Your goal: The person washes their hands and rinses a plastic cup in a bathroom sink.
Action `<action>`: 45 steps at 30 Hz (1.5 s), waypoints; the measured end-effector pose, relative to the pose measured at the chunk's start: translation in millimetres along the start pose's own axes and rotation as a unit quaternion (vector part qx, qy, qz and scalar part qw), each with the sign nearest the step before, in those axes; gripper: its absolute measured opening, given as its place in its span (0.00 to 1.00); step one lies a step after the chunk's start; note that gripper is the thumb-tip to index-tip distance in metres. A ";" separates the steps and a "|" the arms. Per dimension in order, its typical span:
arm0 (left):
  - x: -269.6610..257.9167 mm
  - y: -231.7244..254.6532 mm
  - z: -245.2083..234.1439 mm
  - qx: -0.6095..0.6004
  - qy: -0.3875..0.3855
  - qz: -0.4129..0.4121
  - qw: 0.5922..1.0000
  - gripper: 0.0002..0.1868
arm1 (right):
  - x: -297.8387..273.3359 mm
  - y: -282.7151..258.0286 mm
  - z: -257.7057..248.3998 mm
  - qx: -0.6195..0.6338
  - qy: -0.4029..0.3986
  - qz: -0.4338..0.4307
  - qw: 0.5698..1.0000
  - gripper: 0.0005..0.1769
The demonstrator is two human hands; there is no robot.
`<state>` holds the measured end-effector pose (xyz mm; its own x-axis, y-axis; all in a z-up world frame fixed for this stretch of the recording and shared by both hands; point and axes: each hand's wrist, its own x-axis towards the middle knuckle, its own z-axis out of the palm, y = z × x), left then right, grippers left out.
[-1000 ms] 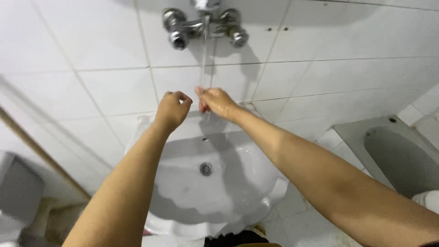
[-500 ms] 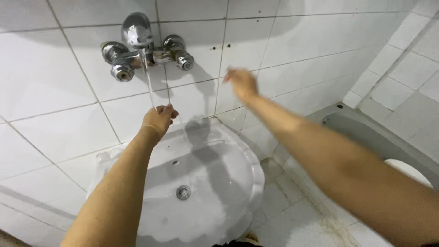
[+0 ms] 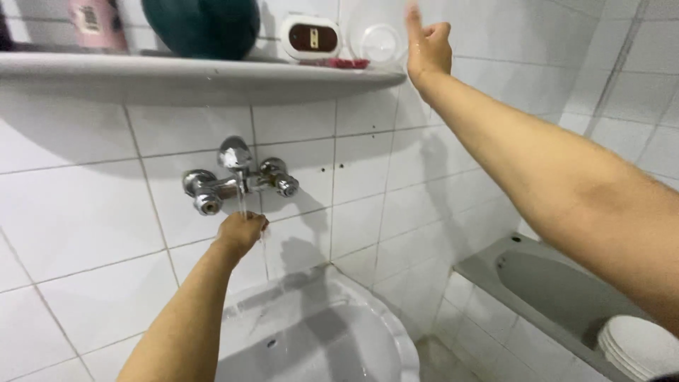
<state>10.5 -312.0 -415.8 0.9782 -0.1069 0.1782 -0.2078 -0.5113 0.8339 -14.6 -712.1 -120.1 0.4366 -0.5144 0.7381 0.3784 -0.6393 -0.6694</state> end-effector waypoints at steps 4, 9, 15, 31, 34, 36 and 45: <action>-12.0 9.3 -16.7 0.017 0.005 -0.037 0.999 0.16 | -11.3 -44.4 -7.2 -0.173 -0.090 0.038 0.980 0.30; 1.7 -31.8 -22.0 -0.005 0.013 -0.032 0.999 0.16 | -23.3 -53.7 -6.2 -0.073 -0.038 0.135 0.987 0.46; -40.2 -25.1 -33.5 0.003 0.016 -0.087 0.996 0.17 | 15.4 11.7 12.5 -0.011 -0.163 0.232 0.959 0.23; -161.0 -160.3 -20.2 0.103 -0.025 -0.254 0.961 0.22 | -234.7 172.1 20.0 0.404 0.109 0.525 0.741 0.17; -194.4 -197.3 -22.6 0.115 -0.012 -0.297 0.948 0.23 | -351.5 159.9 9.2 0.227 0.039 0.556 0.798 0.14; -216.2 -199.4 -25.4 0.125 -0.005 -0.317 0.940 0.23 | -407.8 148.2 7.2 0.137 -0.005 0.569 0.811 0.14; -260.4 -238.0 26.9 0.108 0.019 -0.346 0.932 0.23 | -514.3 147.0 16.2 0.005 -0.329 0.504 0.799 0.19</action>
<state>-194.7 -185.4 -674.8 0.8760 0.3404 -0.3417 0.4822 -0.6064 0.6323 -170.4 -532.3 -599.5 0.8570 -0.3508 -0.3775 -0.4302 -0.0835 -0.8989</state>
